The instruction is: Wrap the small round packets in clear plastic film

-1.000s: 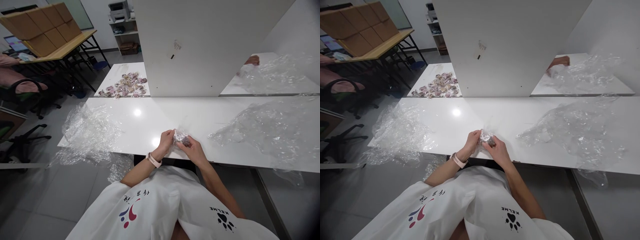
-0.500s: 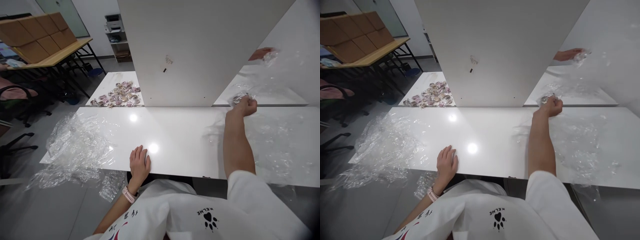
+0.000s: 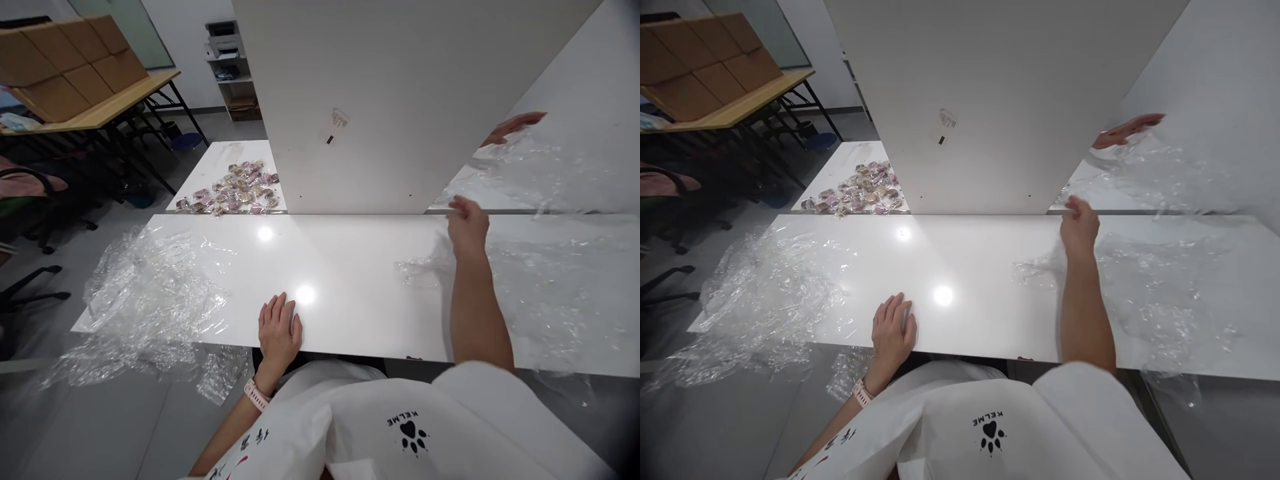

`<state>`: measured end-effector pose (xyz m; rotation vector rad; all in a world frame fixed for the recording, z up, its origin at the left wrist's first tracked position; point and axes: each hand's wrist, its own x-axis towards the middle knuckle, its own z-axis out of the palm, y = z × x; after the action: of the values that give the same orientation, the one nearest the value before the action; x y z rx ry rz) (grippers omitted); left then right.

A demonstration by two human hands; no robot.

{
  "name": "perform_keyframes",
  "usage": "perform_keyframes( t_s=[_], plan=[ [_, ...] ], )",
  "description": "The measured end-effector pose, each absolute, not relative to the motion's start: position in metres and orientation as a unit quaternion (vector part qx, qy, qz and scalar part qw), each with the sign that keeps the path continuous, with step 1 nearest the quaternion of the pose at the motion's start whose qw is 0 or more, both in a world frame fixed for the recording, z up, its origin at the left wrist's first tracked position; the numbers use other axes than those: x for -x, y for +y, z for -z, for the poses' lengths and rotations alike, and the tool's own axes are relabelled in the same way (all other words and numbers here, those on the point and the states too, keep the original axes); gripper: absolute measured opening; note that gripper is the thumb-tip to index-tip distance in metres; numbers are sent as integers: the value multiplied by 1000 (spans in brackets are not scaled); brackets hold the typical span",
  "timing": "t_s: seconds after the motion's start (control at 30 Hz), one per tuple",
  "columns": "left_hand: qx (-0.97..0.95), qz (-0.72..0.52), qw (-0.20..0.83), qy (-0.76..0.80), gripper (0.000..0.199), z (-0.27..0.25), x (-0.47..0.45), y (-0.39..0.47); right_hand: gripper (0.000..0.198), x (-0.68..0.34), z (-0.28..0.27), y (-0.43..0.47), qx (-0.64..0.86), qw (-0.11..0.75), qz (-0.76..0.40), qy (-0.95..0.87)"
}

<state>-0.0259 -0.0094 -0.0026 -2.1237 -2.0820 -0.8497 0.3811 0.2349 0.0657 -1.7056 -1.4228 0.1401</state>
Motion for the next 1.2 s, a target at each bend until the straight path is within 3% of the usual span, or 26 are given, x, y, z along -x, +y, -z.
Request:
perform_keyframes(
  t_s=[0.17, 0.23, 0.3, 0.37, 0.5, 0.57, 0.67, 0.73, 0.8, 0.87, 0.9, 1.03, 1.1, 1.2],
  plan=[
    [687, 275, 22, -672, 31, 3, 25, -9, 57, -365, -57, 102, 659, 170, -8, -733],
    [686, 274, 20, -673, 31, 4, 26, -9, 42, -365, -50, 78, 650, 141, 33, -746],
    [684, 278, 6, -675, 31, 4, 26, -10, 27, -370, -54, 76, 671, 162, 69, -720],
    [677, 286, -16, -678, 30, 2, 26, -10, 27, -375, -77, 90, 697, 213, 113, -675],
    [657, 332, -112, -667, 28, -16, 25, -7, 24, -358, -169, 119, 661, 352, 222, -624],
    [633, 372, -199, -649, 33, -29, 22, -4, 26, -341, -209, 121, 621, 362, 196, -667],
    [602, 405, -296, -621, 37, -42, 20, -1, 26, -331, -220, 119, 561, 205, 74, -799],
    [601, 402, -324, -610, 35, -41, 21, -2, 27, -341, -193, 121, 545, 82, 28, -834],
    [607, 397, -336, -602, 30, -35, 24, -3, 21, -359, -154, 125, 579, 31, 26, -815],
    [610, 394, -338, -598, 27, -29, 27, -5, 11, -376, -125, 129, 623, 43, 29, -780],
    [610, 392, -341, -598, 27, -28, 28, -5, 16, -381, -118, 129, 636, 58, 27, -769],
    [597, 376, -405, -581, 32, -45, 12, 4, 18, -361, -152, 124, 636, 160, 4, -755],
    [601, 390, -444, -538, 48, -61, -3, 12, 15, -329, -188, 119, 600, 275, -65, -748],
    [592, 448, -480, -467, 89, -85, -21, 31, 24, -274, -232, 112, 501, 433, -225, -714]
  ],
)
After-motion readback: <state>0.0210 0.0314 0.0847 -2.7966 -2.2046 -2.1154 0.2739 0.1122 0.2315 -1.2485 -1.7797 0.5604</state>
